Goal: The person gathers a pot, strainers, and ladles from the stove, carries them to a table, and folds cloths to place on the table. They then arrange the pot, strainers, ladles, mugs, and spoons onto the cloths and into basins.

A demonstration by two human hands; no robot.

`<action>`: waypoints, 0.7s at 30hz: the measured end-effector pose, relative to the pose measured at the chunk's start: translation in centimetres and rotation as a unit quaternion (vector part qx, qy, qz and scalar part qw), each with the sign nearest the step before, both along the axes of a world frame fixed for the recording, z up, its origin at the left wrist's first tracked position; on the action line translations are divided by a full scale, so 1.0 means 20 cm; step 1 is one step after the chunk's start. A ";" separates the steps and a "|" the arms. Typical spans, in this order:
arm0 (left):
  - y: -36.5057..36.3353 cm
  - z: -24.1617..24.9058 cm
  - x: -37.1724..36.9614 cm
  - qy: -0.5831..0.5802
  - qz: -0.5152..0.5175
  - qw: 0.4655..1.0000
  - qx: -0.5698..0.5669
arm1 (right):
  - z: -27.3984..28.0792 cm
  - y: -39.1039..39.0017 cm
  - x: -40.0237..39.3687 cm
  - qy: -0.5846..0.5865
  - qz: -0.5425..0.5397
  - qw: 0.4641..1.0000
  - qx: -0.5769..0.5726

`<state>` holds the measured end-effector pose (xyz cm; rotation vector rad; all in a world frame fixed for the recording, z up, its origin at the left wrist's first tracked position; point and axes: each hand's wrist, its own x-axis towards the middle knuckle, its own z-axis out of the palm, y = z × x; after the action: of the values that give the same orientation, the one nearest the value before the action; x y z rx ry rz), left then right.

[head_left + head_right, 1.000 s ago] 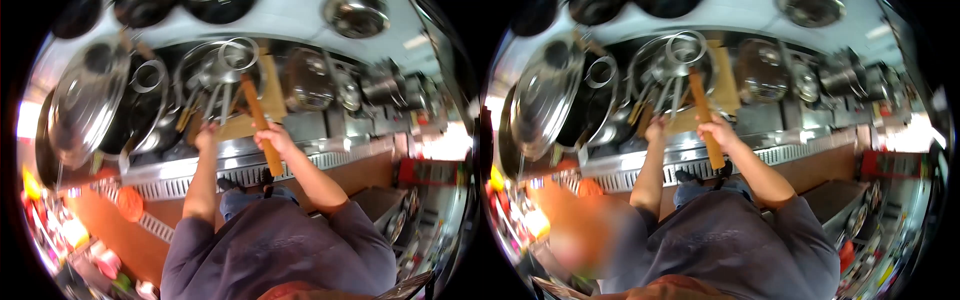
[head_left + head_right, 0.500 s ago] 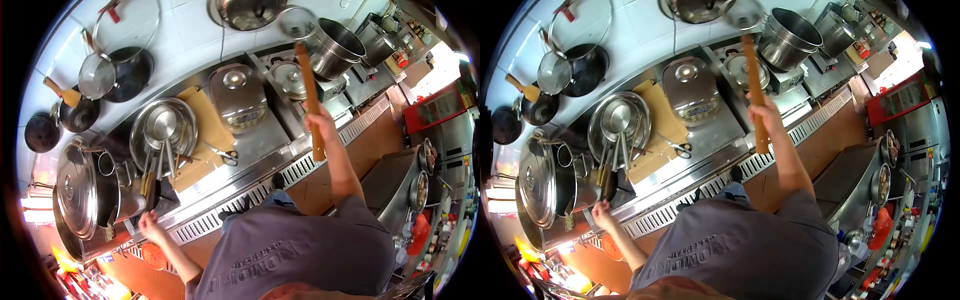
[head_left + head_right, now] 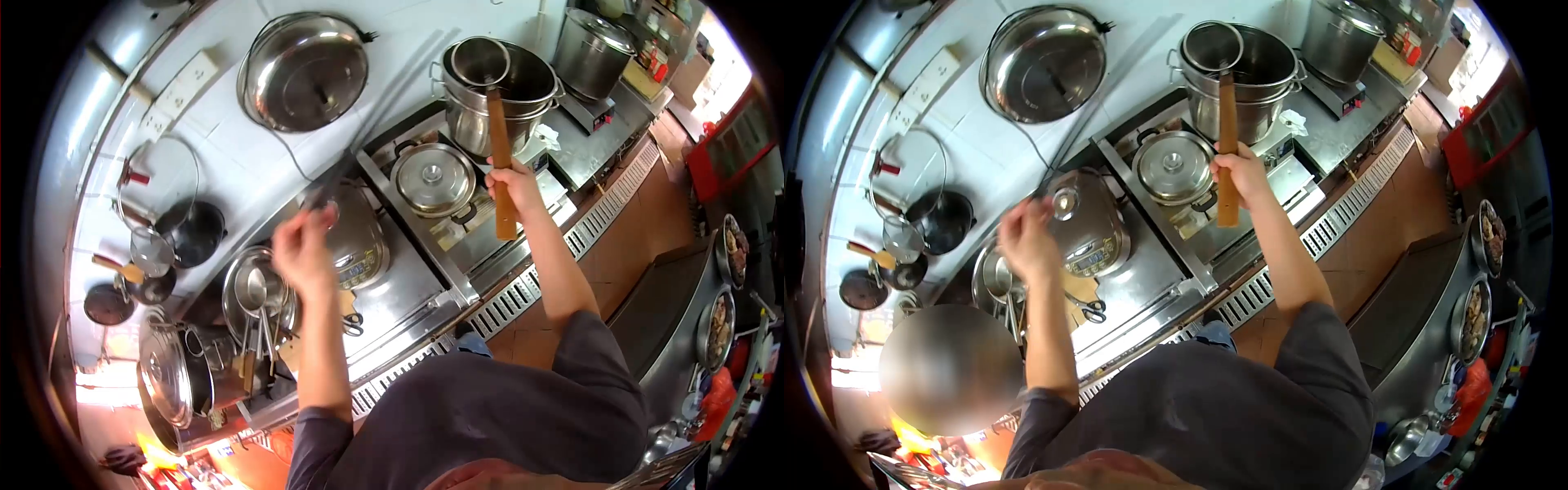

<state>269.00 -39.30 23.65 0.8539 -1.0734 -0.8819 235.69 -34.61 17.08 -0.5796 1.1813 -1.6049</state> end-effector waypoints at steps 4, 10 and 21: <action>-0.22 -0.14 -0.59 -0.006 -0.086 0.996 -0.033 | 0.03 -0.01 -0.06 -0.037 -0.007 0.999 -0.008; -0.45 -0.32 -1.08 -0.260 0.012 0.964 -0.047 | 0.08 -0.09 -0.20 -0.063 0.031 0.998 -0.001; -0.58 -0.20 -1.28 -0.087 -0.251 0.954 0.140 | -0.05 -1.21 -1.26 -0.243 0.176 0.954 -0.008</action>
<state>243.39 -50.83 19.71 0.9194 -1.3713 -1.4329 210.44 -58.88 16.01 -0.3496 0.6543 -1.3444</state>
